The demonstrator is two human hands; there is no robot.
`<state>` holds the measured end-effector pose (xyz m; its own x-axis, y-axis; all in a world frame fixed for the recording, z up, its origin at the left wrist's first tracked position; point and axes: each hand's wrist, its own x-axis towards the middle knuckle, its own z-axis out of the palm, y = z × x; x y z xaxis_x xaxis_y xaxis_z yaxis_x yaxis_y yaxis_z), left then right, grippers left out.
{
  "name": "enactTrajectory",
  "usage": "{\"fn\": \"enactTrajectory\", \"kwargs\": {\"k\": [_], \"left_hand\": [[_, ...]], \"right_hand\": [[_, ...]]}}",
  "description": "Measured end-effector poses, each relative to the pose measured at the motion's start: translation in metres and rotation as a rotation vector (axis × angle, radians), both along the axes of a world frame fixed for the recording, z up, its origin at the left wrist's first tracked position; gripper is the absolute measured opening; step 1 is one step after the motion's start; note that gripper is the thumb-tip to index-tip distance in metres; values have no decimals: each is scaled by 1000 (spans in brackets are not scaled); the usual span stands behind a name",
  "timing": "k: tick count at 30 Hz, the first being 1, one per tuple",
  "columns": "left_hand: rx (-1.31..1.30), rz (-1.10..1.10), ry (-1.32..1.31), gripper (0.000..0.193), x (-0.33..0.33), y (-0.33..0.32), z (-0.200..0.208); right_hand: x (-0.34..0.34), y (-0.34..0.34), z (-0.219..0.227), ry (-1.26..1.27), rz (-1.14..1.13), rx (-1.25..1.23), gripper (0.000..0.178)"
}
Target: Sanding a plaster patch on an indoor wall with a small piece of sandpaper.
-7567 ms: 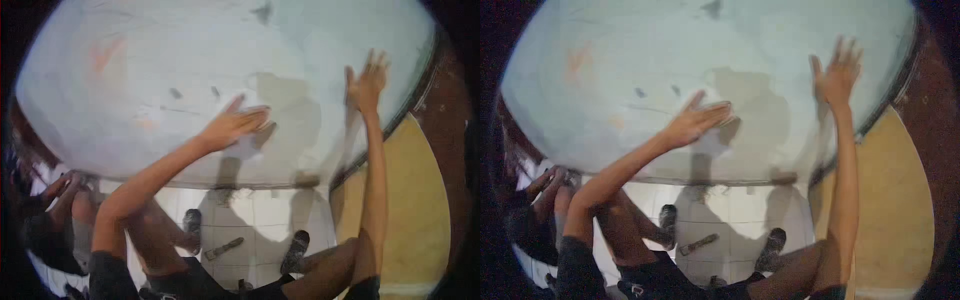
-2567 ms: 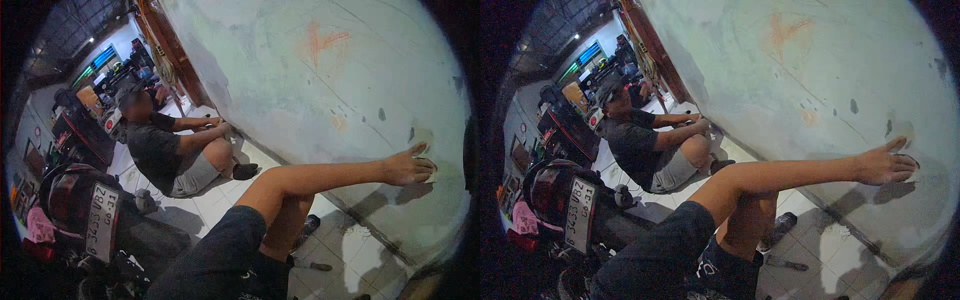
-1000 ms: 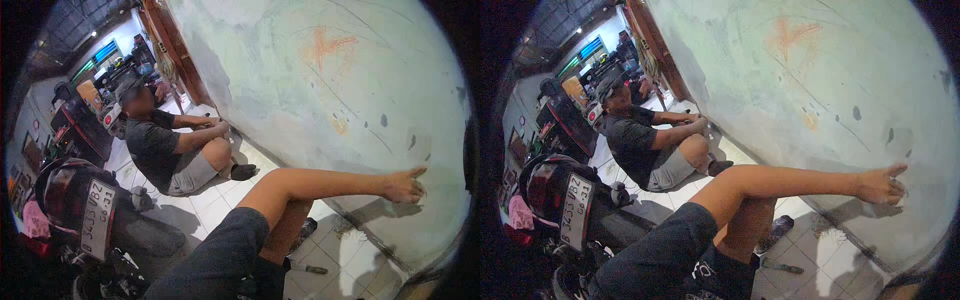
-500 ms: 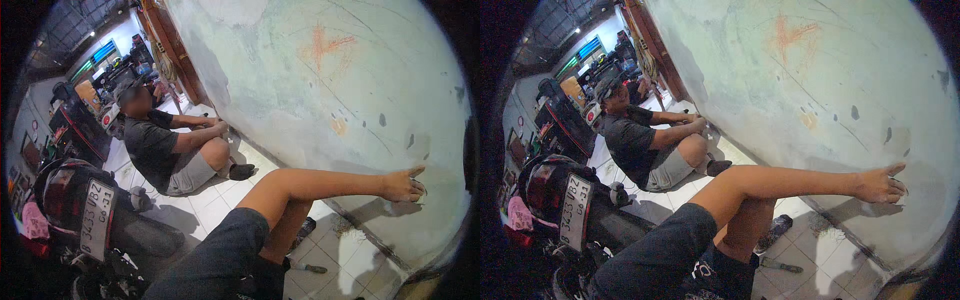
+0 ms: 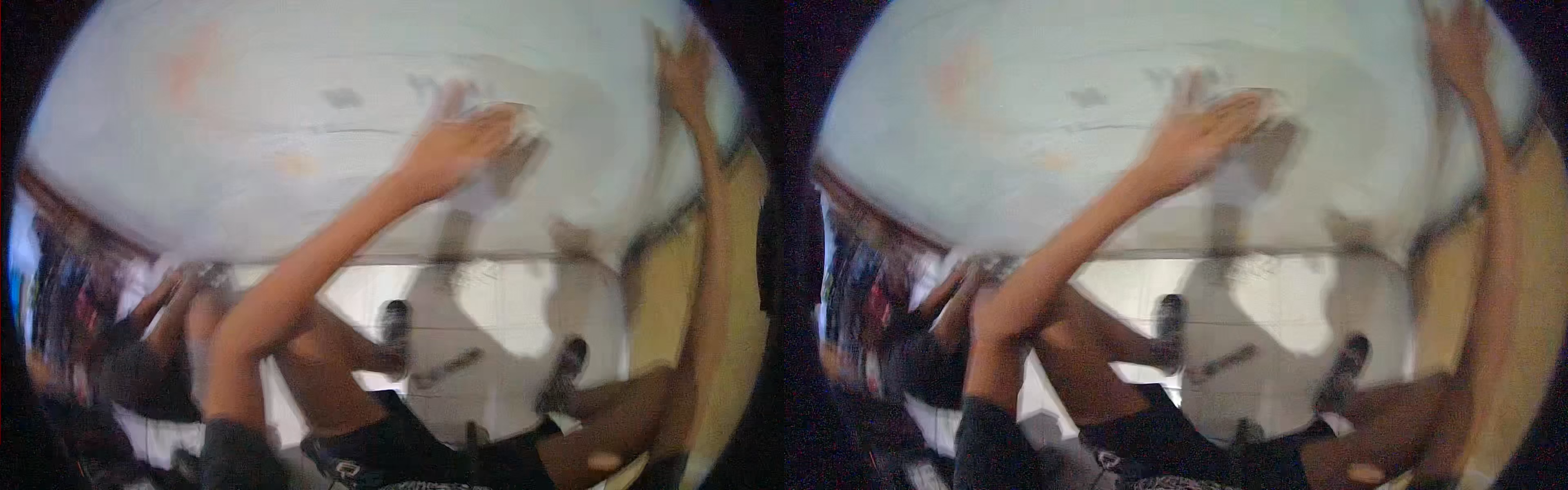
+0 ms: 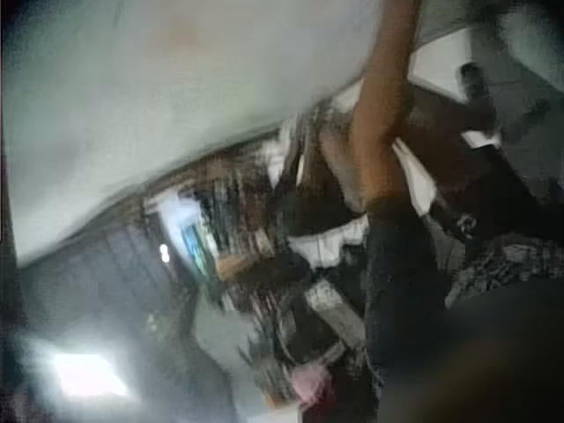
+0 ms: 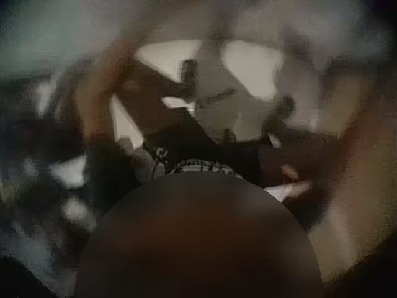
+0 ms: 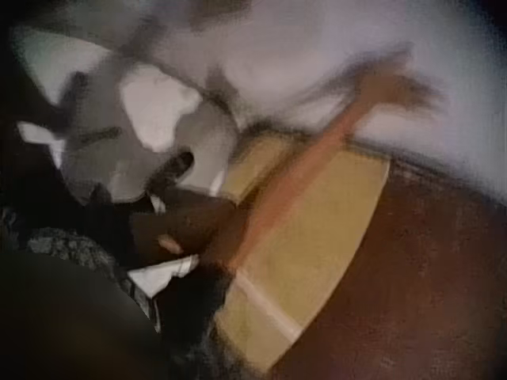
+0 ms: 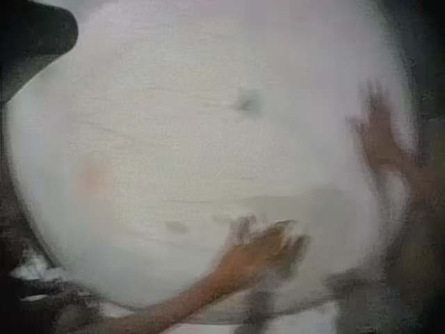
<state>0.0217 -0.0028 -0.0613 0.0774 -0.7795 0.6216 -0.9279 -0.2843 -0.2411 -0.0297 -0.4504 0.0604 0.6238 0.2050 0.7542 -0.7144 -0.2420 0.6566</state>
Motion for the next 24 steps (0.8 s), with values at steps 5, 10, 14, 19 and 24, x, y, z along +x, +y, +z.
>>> {"fn": "enactTrajectory", "kwargs": {"k": [5,10,14,19,24], "left_hand": [[368,114,-126,45,-19,6,-23],[271,78,-87,47,-27,-8,4],[81,142,-153,51,-32,-10,34],[277,112,-128,48,-37,-24,1],[323,131,-144,45,-31,-8,19]], "right_hand": [[-10,88,8,-300,709,827,92],[-30,72,6,-303,711,816,95],[-21,69,9,-324,772,735,97],[-20,71,7,-317,818,725,98],[-20,72,5,-324,826,741,99]]}}
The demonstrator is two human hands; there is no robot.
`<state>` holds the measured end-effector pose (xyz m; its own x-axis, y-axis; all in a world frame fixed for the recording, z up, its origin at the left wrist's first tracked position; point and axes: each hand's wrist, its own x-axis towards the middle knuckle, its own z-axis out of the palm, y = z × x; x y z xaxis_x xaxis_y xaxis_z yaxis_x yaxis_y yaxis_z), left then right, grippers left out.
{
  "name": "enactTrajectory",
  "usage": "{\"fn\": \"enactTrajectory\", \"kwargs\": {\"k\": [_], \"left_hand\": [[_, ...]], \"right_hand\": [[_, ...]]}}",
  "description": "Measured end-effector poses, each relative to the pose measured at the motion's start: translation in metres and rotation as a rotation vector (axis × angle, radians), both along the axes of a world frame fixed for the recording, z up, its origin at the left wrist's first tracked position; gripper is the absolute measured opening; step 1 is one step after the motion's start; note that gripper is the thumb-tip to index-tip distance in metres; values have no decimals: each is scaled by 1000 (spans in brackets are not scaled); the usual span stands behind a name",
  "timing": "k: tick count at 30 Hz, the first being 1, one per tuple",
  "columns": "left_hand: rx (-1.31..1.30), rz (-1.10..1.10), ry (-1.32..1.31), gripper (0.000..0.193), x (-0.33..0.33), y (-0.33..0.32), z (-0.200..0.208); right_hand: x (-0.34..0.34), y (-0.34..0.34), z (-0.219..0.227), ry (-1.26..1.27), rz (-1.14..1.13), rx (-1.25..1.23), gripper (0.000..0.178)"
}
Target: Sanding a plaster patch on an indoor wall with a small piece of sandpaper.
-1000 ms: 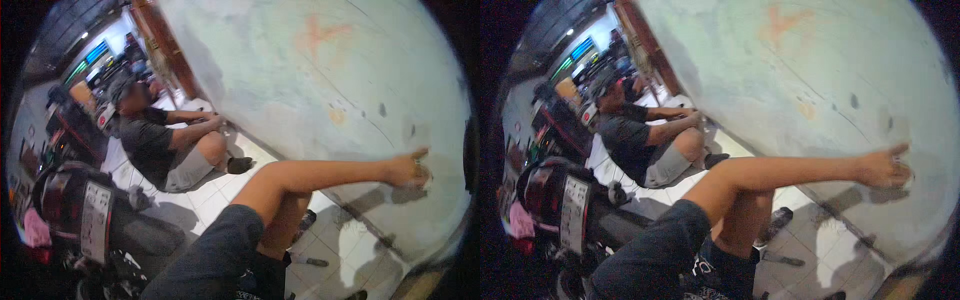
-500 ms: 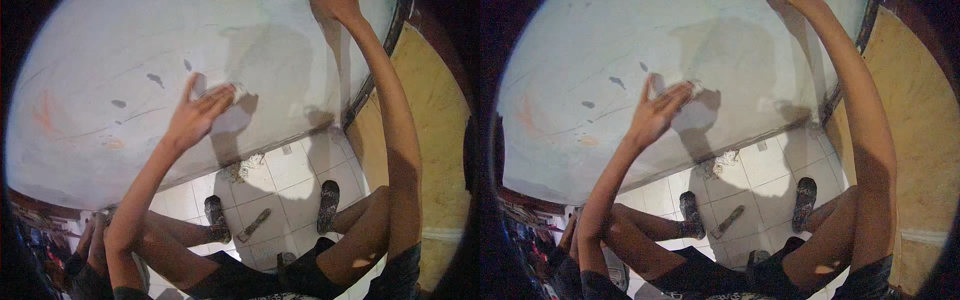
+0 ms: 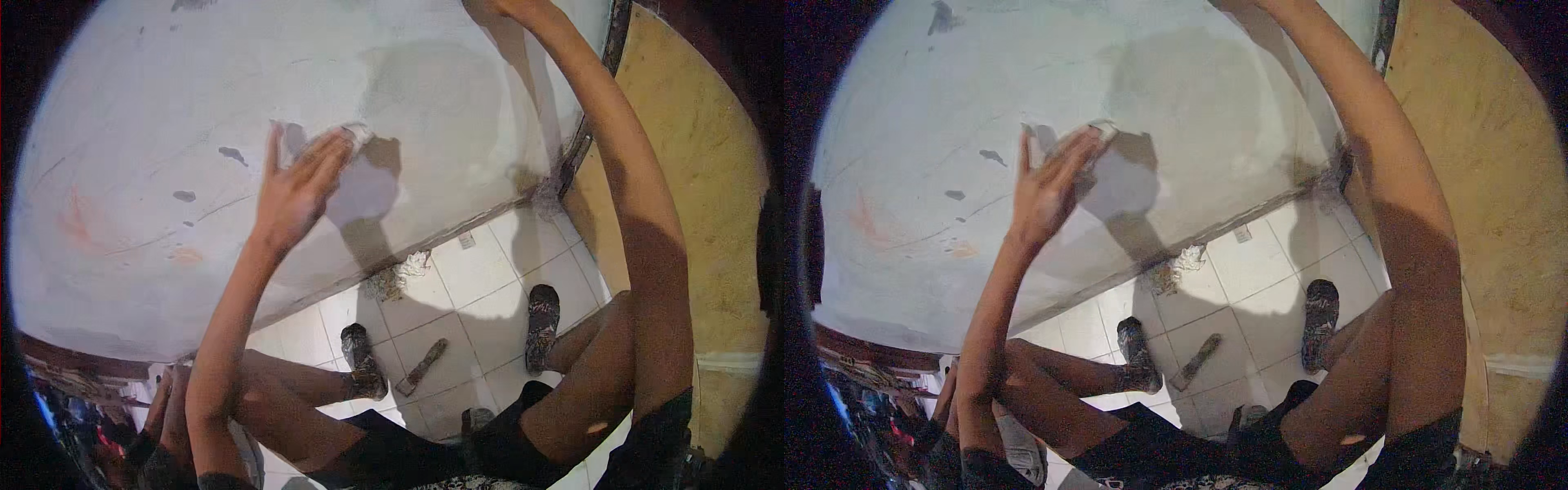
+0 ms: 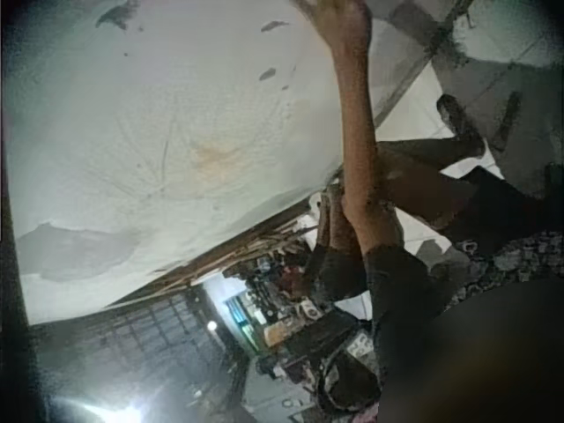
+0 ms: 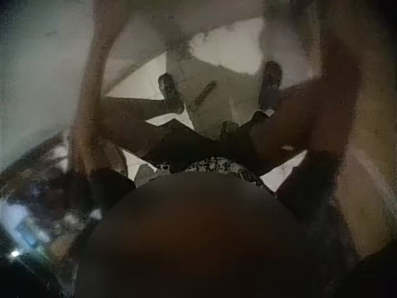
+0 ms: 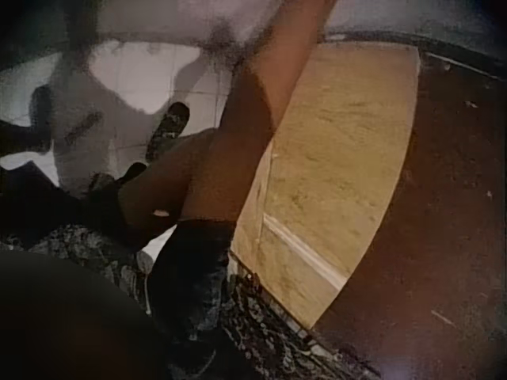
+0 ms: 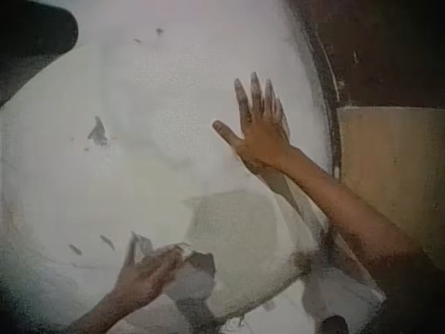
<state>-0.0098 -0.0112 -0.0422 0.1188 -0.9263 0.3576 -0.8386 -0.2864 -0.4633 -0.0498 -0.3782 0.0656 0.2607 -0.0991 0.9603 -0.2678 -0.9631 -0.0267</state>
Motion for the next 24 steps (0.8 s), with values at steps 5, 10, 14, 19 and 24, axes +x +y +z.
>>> {"fn": "enactTrajectory", "kwargs": {"k": [5,10,14,19,24], "left_hand": [[-238,20,-5,50,-1,4,8],[66,16,-19,50,-6,7,-16],[-97,22,18,48,-7,9,7],[-184,17,54,50,-2,11,-7],[-8,-19,18,47,-8,1,-22]], "right_hand": [[-5,-3,5,3,-28,-23,99],[-5,5,3,25,1,38,98],[-6,2,3,21,-48,15,98],[-6,2,5,-5,-5,-12,98],[-5,1,1,10,-15,22,100]]}}
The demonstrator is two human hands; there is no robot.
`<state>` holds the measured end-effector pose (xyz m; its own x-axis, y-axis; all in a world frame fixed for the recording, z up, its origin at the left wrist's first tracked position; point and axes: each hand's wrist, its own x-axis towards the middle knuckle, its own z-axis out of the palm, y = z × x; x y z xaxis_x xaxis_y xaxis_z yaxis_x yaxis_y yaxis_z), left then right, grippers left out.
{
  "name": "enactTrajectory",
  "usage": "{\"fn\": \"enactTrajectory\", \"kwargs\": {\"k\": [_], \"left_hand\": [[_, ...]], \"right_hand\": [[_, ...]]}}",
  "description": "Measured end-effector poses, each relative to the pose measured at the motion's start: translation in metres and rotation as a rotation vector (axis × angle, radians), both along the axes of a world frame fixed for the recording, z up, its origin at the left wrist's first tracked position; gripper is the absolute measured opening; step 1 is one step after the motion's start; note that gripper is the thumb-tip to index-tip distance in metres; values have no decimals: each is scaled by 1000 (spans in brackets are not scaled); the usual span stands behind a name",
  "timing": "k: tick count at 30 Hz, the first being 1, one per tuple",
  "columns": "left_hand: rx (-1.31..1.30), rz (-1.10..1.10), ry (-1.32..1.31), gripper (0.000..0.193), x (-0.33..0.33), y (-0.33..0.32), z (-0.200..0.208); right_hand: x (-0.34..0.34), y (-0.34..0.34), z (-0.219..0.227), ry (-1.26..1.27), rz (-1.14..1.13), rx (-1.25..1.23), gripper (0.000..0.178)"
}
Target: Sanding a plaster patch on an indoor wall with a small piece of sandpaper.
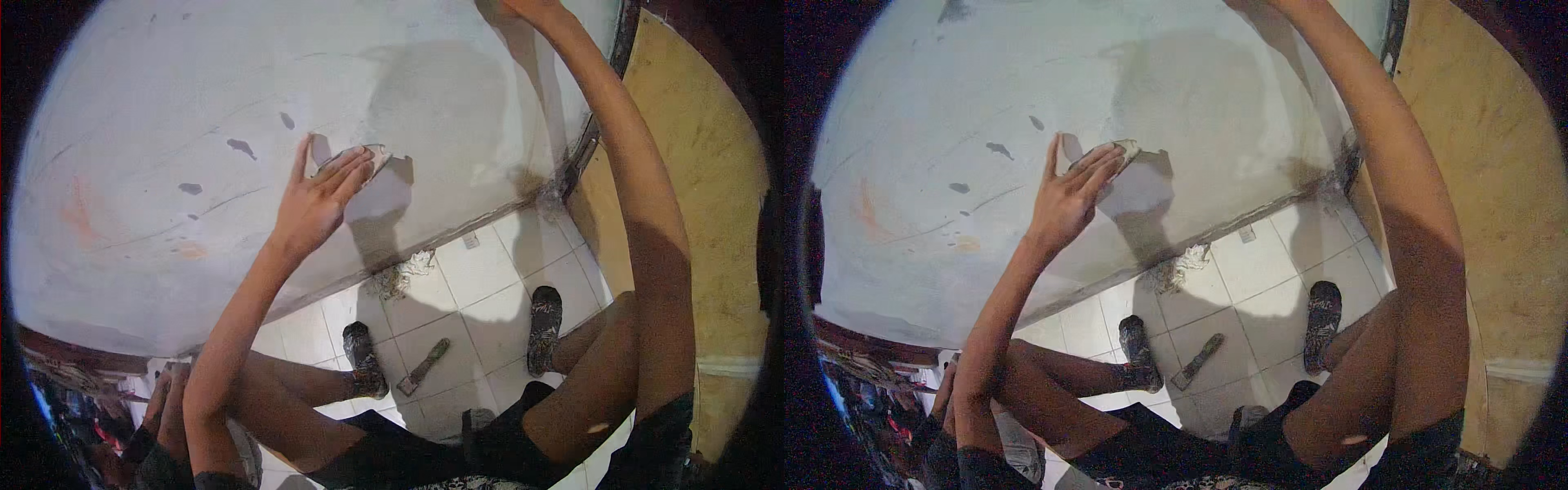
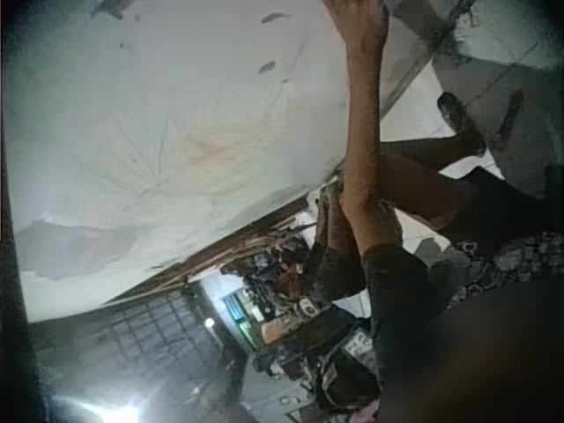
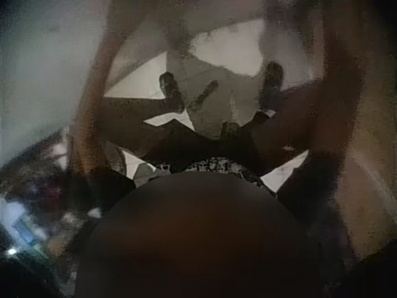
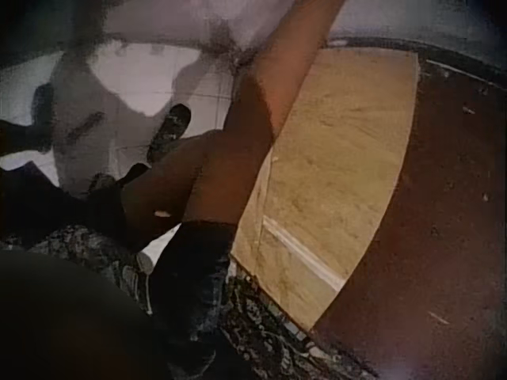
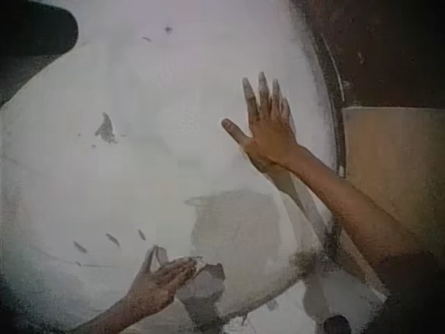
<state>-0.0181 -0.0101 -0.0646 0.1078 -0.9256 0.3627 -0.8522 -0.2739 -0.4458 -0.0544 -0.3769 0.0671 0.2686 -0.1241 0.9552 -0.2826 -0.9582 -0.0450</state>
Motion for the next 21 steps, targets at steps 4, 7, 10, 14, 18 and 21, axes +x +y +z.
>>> {"fn": "enactTrajectory", "kwargs": {"k": [4,7,10,14,18,21], "left_hand": [[-33,23,18,47,8,9,12],[-87,17,2,47,8,12,19],[-132,-1,68,49,7,9,5],[17,18,24,47,5,2,-2],[-67,17,28,48,10,12,18],[-119,36,-14,47,7,12,21]], "right_hand": [[0,-4,0,-18,12,-33,100],[2,-5,1,-51,1,-73,99],[1,0,2,-60,28,-54,99],[-1,-5,-2,-47,11,-49,98],[2,-6,-1,-51,-11,-57,98],[4,-6,1,-58,-6,-67,98]]}}
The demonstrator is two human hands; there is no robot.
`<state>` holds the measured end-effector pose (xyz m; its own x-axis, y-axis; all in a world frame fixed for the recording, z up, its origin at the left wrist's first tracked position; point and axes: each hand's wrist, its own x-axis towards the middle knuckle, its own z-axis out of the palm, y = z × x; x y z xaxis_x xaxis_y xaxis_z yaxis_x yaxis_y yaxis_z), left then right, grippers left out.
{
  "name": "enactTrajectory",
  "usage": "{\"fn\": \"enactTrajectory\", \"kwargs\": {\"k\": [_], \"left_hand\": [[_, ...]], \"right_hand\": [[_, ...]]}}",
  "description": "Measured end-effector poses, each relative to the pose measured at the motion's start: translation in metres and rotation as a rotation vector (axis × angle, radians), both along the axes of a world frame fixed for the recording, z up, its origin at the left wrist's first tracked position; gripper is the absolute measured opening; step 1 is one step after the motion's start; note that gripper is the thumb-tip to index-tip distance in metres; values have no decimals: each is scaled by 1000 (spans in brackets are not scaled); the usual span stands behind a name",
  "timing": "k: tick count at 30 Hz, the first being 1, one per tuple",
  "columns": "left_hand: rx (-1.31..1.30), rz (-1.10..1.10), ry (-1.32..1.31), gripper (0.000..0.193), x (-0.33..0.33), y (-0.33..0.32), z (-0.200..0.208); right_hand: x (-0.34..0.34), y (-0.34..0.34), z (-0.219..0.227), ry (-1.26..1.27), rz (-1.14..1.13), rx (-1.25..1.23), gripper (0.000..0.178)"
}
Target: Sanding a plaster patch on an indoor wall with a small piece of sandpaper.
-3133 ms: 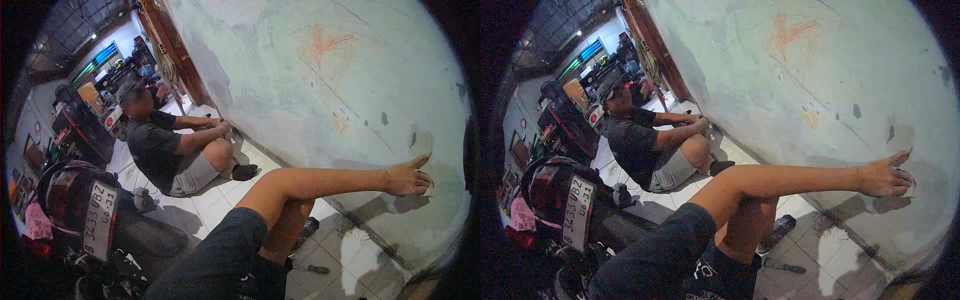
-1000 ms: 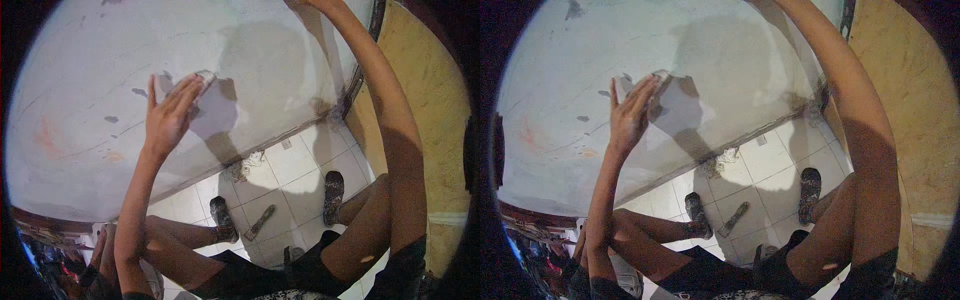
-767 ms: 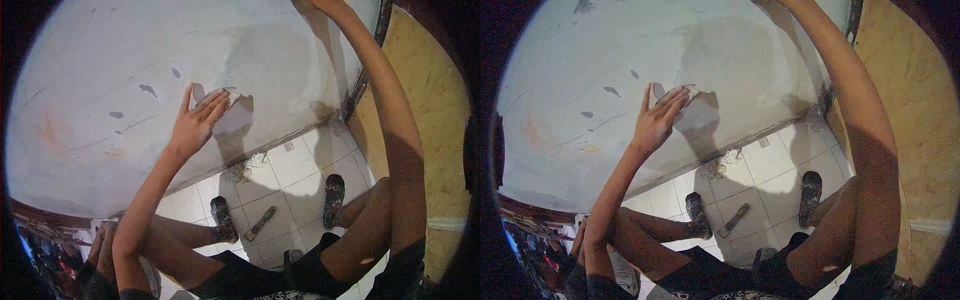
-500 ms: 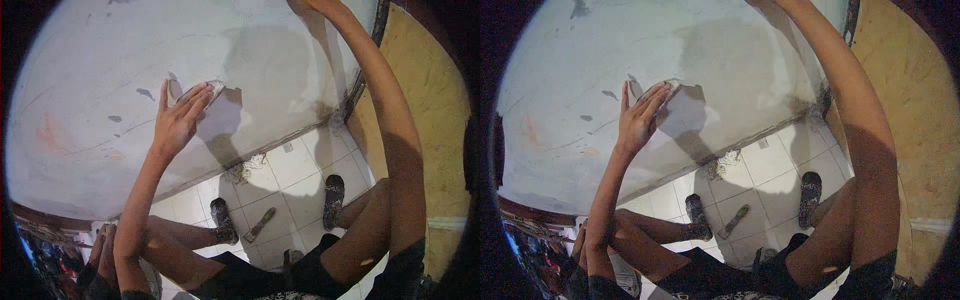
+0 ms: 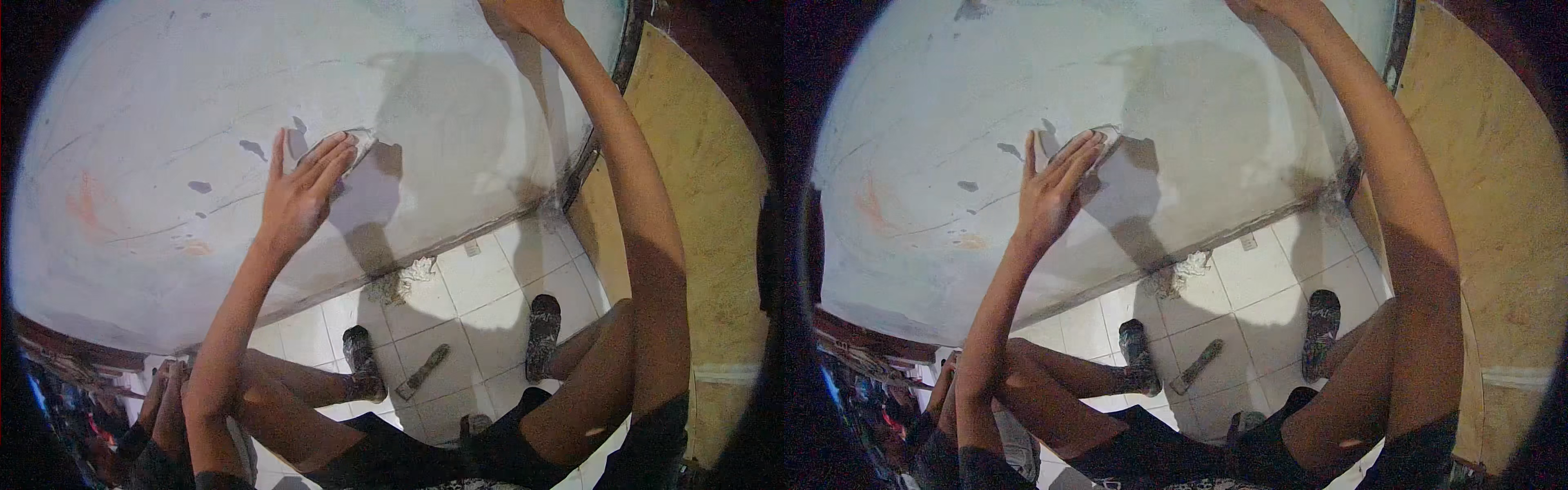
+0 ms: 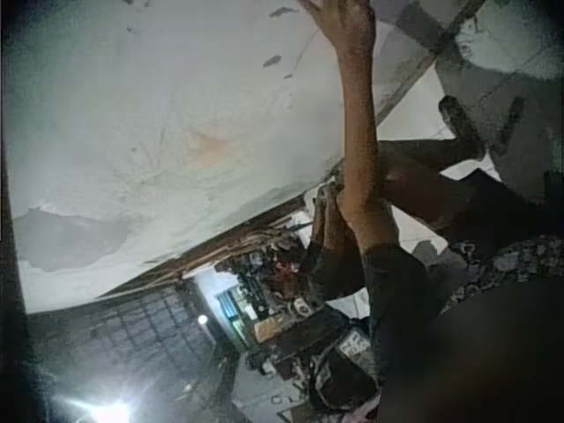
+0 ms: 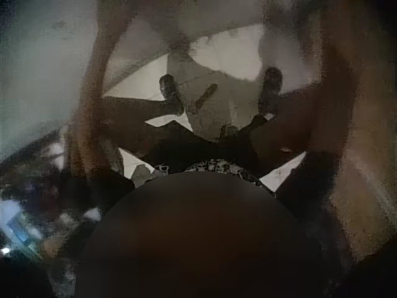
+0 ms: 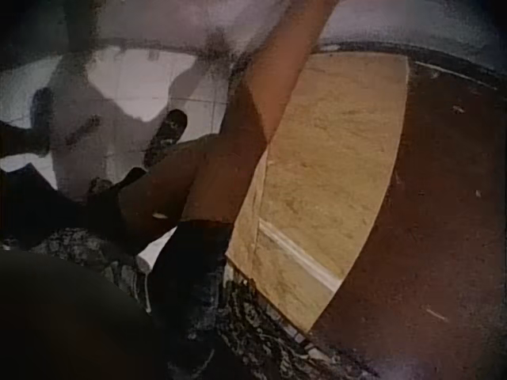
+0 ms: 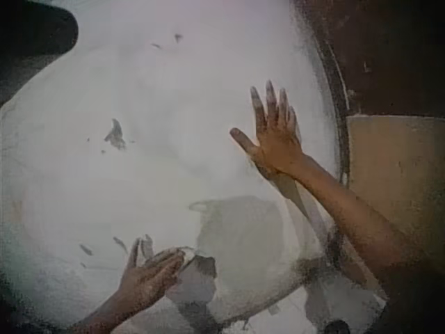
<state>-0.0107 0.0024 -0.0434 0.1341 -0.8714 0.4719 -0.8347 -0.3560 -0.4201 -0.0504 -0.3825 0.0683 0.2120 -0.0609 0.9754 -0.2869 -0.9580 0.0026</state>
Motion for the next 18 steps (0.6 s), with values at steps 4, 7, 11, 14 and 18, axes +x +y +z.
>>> {"fn": "enactTrajectory", "kwargs": {"k": [4,7,11,14,18], "left_hand": [[7,-29,34,46,-8,-9,-18],[53,-60,55,45,-7,-10,-21],[137,-21,37,43,-6,-11,-15],[120,-33,56,44,-8,-13,-15],[129,9,89,49,-7,-4,-15]], "right_hand": [[-4,2,-1,-2,7,-2,98],[-7,5,-1,17,-21,22,97],[-14,5,-1,51,-6,32,96],[-13,1,-1,44,-28,18,96],[-5,9,0,67,-35,24,95]]}}
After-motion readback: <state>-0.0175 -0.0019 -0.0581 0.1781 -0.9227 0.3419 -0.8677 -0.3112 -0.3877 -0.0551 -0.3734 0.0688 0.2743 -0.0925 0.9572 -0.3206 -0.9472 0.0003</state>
